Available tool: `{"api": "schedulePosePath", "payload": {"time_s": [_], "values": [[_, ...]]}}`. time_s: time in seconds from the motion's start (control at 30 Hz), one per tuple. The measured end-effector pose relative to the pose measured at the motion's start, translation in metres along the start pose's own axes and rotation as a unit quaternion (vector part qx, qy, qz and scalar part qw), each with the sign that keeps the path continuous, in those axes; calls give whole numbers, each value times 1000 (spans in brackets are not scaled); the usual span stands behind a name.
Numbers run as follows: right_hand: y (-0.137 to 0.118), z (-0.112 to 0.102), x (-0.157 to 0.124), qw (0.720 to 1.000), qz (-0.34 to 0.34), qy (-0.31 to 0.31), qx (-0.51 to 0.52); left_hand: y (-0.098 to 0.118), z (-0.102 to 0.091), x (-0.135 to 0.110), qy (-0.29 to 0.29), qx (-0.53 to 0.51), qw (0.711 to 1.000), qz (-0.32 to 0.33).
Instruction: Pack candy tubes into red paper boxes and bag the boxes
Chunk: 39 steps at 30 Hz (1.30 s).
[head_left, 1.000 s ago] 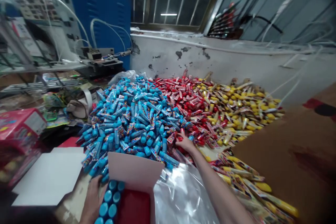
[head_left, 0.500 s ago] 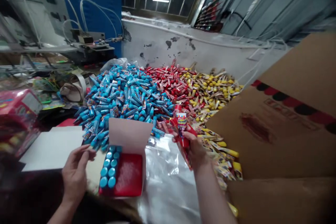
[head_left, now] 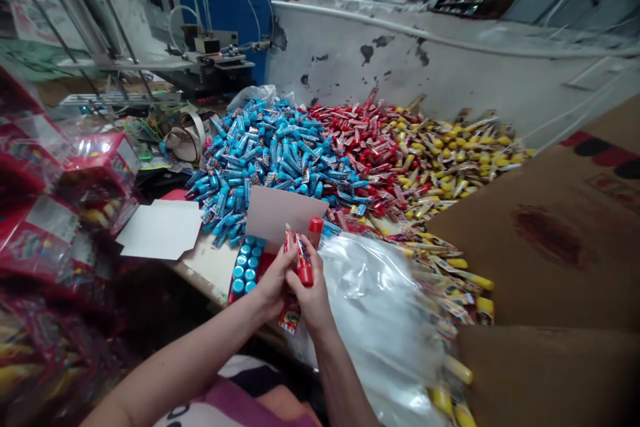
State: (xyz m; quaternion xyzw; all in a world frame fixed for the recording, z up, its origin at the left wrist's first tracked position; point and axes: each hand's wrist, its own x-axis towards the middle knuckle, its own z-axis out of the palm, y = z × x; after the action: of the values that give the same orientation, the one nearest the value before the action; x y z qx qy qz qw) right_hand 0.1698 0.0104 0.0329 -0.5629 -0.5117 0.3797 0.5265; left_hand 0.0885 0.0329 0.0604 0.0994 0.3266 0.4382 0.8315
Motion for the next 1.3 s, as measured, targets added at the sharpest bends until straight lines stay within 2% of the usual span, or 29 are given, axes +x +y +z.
{"api": "schedulePosePath", "payload": {"time_s": [0.1, 0.2, 0.27, 0.37, 0.43, 0.53, 0.63, 0.73, 0.83, 0.97, 1.1, 1.2, 1.27, 1.3], "values": [[3, -9, 2, 996, -12, -28, -85, 4, -10, 10, -7, -6, 999, -50], [3, -16, 4, 982, 6, -43, -184, 5, -14, 14, -21, -17, 997, -74], [3, -20, 4, 976, 14, -51, -211, 6, -15, 16, -22, -27, 994, -105], [4, -25, 3, 985, -4, -77, -153, 6, -18, 21, -16, -54, 984, -169], [6, -28, -1, 992, -11, -91, -86, 6, -22, 25, -14, -80, 980, -184], [11, -33, -8, 994, 22, -109, 2, 5, -31, 30, -30, -100, 978, -181], [12, -41, -15, 986, 61, -134, 72, 4, -42, 31, -48, -79, 975, -200], [8, -49, -19, 980, 80, -150, 105, 3, -51, 28, -51, -36, 971, -232], [3, -54, -21, 981, 82, -152, 91, 3, -52, 21, -54, -8, 969, -242], [0, -56, -26, 990, 71, -103, 68, -2, -47, 14, -34, 4, 979, -202], [0, -56, -32, 991, 90, 17, 99, -1, -41, 2, -8, 15, 994, -111], [2, -54, -29, 976, 116, 123, 141, 16, -41, -16, 19, 8, 999, -36], [8, -48, -21, 977, 108, 159, 87, 34, -44, -32, 32, 26, 999, 7], [12, -43, -15, 982, 100, 154, 35, 43, -48, -39, 43, 40, 998, 26]]}}
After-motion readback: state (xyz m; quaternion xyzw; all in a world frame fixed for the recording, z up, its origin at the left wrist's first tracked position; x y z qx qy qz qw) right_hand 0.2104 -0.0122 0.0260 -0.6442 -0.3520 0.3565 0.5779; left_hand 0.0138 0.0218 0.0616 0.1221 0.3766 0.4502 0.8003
